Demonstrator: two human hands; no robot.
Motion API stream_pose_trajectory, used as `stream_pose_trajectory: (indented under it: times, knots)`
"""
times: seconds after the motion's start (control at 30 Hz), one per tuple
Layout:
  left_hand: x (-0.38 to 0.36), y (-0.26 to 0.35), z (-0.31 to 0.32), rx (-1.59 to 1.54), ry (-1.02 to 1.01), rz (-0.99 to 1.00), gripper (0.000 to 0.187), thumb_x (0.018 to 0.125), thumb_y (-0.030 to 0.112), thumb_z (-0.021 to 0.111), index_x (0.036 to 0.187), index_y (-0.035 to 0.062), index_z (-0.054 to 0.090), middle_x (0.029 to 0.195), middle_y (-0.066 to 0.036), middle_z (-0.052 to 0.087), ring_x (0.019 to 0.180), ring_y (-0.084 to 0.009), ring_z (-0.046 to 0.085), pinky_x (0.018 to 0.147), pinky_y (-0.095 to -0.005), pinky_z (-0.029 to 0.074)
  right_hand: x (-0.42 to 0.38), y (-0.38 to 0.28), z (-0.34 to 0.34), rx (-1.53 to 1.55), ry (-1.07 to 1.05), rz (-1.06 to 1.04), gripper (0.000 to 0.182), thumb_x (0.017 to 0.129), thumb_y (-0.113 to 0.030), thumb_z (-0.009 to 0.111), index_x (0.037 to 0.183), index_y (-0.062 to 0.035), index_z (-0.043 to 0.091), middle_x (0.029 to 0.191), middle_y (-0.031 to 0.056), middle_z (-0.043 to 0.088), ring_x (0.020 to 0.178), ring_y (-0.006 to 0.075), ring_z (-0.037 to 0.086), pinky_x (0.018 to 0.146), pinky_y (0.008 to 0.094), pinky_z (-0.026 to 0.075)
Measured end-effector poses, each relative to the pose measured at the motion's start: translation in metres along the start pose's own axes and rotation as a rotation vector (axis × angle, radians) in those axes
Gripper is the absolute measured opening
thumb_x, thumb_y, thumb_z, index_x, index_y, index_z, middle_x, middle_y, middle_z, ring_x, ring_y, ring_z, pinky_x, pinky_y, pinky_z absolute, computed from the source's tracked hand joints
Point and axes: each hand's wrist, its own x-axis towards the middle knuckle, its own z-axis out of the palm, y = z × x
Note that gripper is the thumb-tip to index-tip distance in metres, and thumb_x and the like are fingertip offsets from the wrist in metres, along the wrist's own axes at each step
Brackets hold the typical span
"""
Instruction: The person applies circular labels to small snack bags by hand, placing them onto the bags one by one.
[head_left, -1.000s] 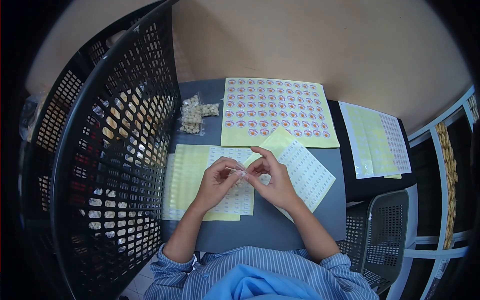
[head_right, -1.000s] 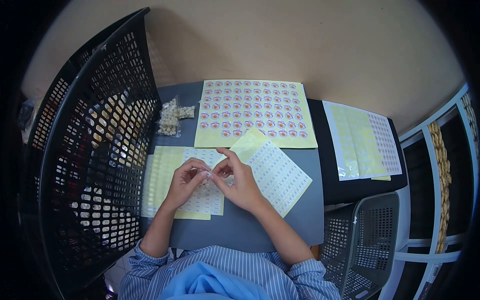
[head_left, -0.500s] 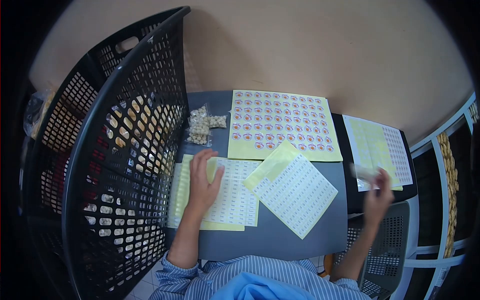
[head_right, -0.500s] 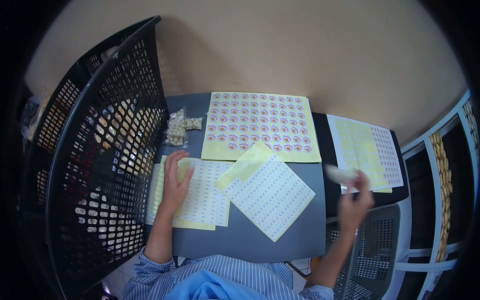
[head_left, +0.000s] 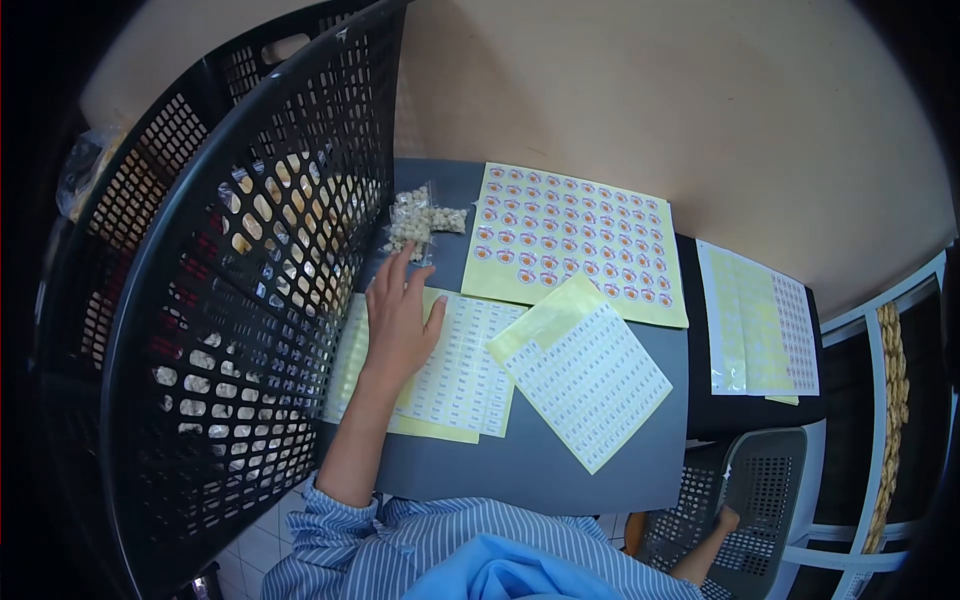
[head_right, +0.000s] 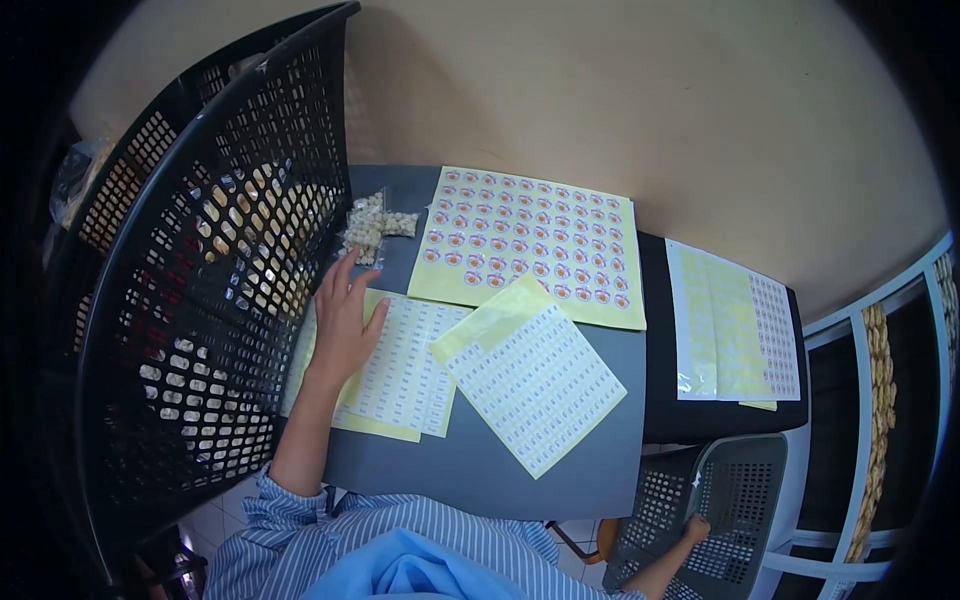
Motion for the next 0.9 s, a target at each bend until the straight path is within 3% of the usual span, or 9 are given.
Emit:
stream_pose_trajectory:
  times: [0.03, 0.17, 0.4, 0.47, 0.6, 0.63, 0.67, 0.77, 0.9]
  knots:
    - [0.004, -0.002, 0.000, 0.110, -0.023, 0.030, 0.037, 0.079, 0.014, 0.056, 0.113, 0.0033, 0.049, 0.135, -0.013, 0.030, 0.127, -0.0297, 0.022, 0.102, -0.0437, 0.020, 0.021, 0.031, 0.041, -0.024, -0.002, -0.001, 0.033, 0.068, -0.026, 0.057, 0.089, -0.0031, 0.066, 0.089, 0.0207, 0.062, 0.088, 0.0374, 0.058, 0.080, 0.0419, 0.044]
    - [0.026, -0.019, 0.013, 0.185, -0.037, 0.137, 0.034, 0.079, 0.013, 0.055, 0.111, 0.0040, 0.052, 0.133, -0.009, 0.035, 0.129, -0.0254, 0.021, 0.102, -0.0432, 0.020, -0.071, -0.055, -0.059, 0.025, -0.091, -0.018, 0.035, 0.071, -0.026, 0.052, 0.091, -0.0010, 0.065, 0.099, 0.0220, 0.060, 0.097, 0.0357, 0.056, 0.086, 0.0406, 0.042]
    - [0.038, -0.026, 0.009, 0.020, 0.112, 0.089, 0.033, 0.075, 0.007, 0.056, 0.108, 0.0056, 0.055, 0.113, -0.006, 0.053, 0.118, -0.0223, 0.040, 0.100, -0.0416, 0.026, -0.056, -0.041, -0.050, 0.103, -0.100, -0.004, 0.034, 0.070, -0.023, 0.055, 0.095, -0.0025, 0.064, 0.098, 0.0176, 0.062, 0.094, 0.0336, 0.057, 0.083, 0.0386, 0.043]
    - [0.036, -0.026, 0.005, -0.287, 0.241, 0.097, 0.036, 0.073, 0.002, 0.057, 0.109, 0.0045, 0.054, 0.102, -0.007, 0.058, 0.103, -0.0222, 0.052, 0.091, -0.0374, 0.037, -0.059, -0.047, -0.054, 0.154, -0.049, -0.032, 0.035, 0.072, -0.023, 0.054, 0.097, -0.0008, 0.063, 0.099, 0.0177, 0.062, 0.094, 0.0327, 0.058, 0.084, 0.0379, 0.043]
    - [0.020, -0.007, -0.011, -0.480, 0.318, 0.082, 0.036, 0.074, -0.004, 0.057, 0.109, 0.0018, 0.054, 0.094, -0.008, 0.060, 0.087, -0.0173, 0.059, 0.079, -0.0296, 0.045, -0.069, -0.063, -0.069, 0.253, 0.050, -0.090, 0.037, 0.075, -0.023, 0.053, 0.101, 0.0024, 0.060, 0.101, 0.0179, 0.061, 0.095, 0.0309, 0.058, 0.086, 0.0365, 0.043]
    - [0.016, -0.001, -0.010, -0.800, 0.286, -0.027, 0.034, 0.075, -0.005, 0.056, 0.109, 0.0002, 0.053, 0.093, -0.009, 0.060, 0.084, -0.0145, 0.058, 0.076, -0.0267, 0.046, -0.071, -0.071, -0.073, 0.280, 0.074, -0.106, 0.037, 0.076, -0.023, 0.053, 0.102, 0.0033, 0.059, 0.101, 0.0179, 0.061, 0.095, 0.0304, 0.058, 0.086, 0.0361, 0.043]
    - [0.012, 0.004, -0.010, -1.118, 0.246, -0.139, 0.032, 0.077, -0.007, 0.055, 0.109, -0.0013, 0.053, 0.092, -0.009, 0.060, 0.082, -0.0118, 0.058, 0.074, -0.0238, 0.047, -0.071, -0.084, -0.081, 0.417, 0.234, -0.189, 0.037, 0.078, -0.023, 0.054, 0.104, 0.0038, 0.057, 0.102, 0.0168, 0.061, 0.094, 0.0276, 0.059, 0.085, 0.0348, 0.043]
    - [0.004, 0.026, -0.010, -1.255, 0.188, -0.144, 0.042, 0.077, -0.008, 0.055, 0.117, -0.0014, 0.044, 0.086, -0.008, 0.059, 0.080, -0.0107, 0.057, 0.074, -0.0214, 0.046, -0.115, -0.171, -0.142, 0.921, 0.454, -0.438, 0.025, 0.086, -0.013, 0.053, 0.106, 0.0026, 0.056, 0.102, 0.0148, 0.061, 0.091, 0.0188, 0.059, 0.081, 0.0276, 0.046]
    - [-0.007, 0.040, 0.004, -1.356, 0.088, -0.188, 0.044, 0.076, -0.008, 0.057, 0.116, -0.0020, 0.040, 0.084, -0.007, 0.059, 0.080, -0.0133, 0.060, 0.073, -0.0229, 0.049, -0.238, -0.295, -0.219, 1.233, 0.291, -0.725, 0.019, 0.085, -0.003, 0.053, 0.103, 0.0022, 0.054, 0.096, 0.0113, 0.060, 0.087, 0.0160, 0.057, 0.078, 0.0252, 0.045]
